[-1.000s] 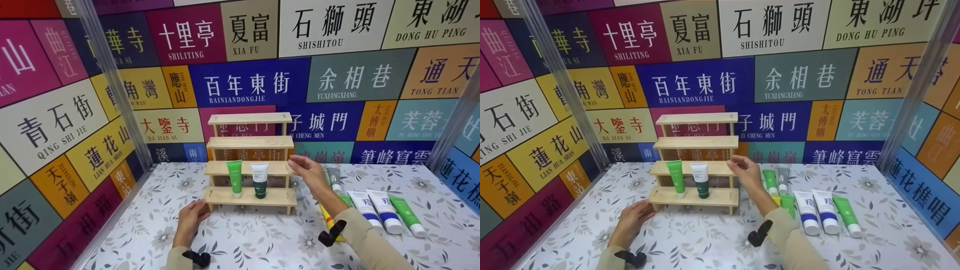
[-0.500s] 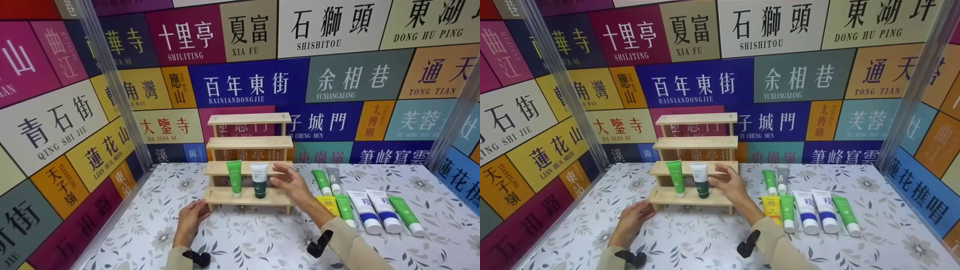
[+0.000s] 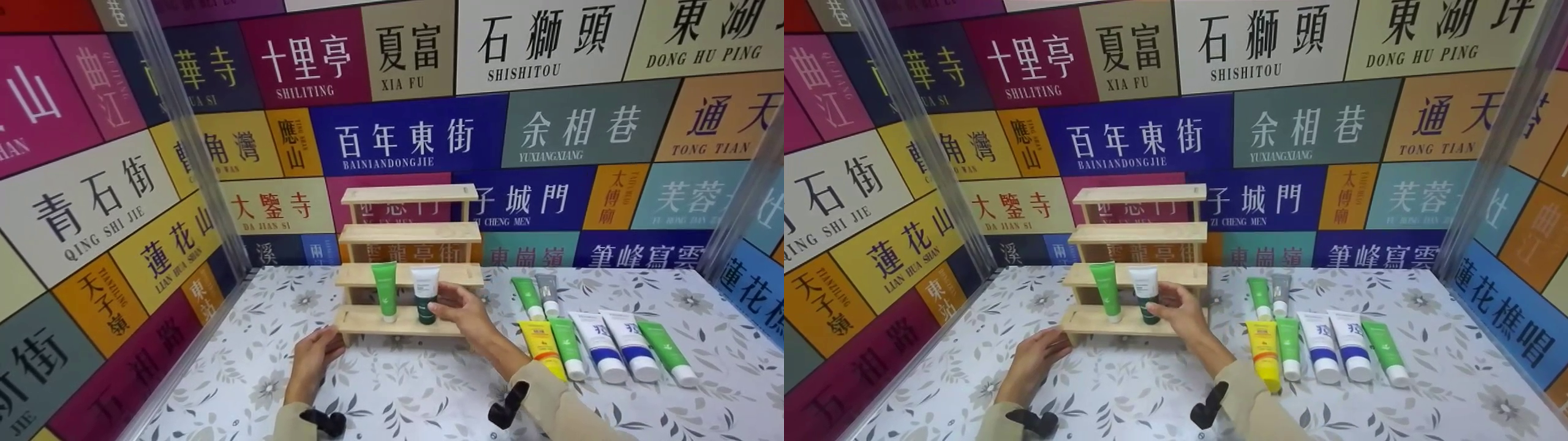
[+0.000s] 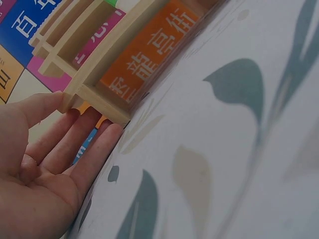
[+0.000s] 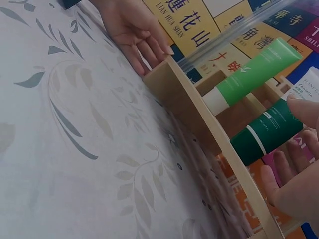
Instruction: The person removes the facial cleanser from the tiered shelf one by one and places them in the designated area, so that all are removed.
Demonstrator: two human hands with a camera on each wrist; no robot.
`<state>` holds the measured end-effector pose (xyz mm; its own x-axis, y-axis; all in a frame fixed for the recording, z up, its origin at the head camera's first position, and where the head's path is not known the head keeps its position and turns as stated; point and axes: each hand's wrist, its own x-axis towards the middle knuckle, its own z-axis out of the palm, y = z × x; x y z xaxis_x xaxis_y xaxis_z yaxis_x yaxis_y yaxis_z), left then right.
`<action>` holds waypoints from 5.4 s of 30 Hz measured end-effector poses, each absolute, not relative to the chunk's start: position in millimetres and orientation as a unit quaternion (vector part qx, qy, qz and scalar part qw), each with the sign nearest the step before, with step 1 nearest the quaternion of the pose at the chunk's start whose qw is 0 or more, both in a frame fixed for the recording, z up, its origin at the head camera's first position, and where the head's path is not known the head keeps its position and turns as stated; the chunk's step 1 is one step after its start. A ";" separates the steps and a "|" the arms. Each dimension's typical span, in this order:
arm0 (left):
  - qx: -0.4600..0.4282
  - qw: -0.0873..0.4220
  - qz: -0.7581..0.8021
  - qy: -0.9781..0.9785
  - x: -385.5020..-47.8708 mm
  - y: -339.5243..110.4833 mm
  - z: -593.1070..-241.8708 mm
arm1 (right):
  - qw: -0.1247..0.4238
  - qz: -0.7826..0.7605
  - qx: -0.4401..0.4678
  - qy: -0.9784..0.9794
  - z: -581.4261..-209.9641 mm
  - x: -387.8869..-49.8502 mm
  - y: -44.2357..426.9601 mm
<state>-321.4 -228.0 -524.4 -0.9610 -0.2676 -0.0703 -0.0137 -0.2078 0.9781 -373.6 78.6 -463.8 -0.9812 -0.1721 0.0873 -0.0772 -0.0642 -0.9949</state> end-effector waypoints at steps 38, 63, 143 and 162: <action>0.124 0.082 -0.772 -0.619 -323.9 -228.6 -525.0 | 0.029 -0.668 -0.051 0.742 -453.6 -368.7 70.7; 0.112 0.085 -0.769 -0.624 -324.5 -229.9 -525.1 | -0.037 -0.579 0.032 0.814 -422.1 -389.8 249.4; 0.109 0.071 -0.762 -0.634 -321.4 -226.5 -524.2 | -0.050 -0.489 0.195 0.849 -465.0 -424.3 314.2; 0.120 0.078 -0.760 -0.633 -322.9 -228.3 -525.4 | -0.101 -0.605 0.062 0.787 -415.6 -408.4 243.4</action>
<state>-322.9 -228.3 -525.4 -0.9589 -0.2711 -0.0841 -0.0338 -0.1853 0.9821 -408.4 243.4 -415.6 -0.9722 0.2186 0.0839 -0.0249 0.2599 -0.9653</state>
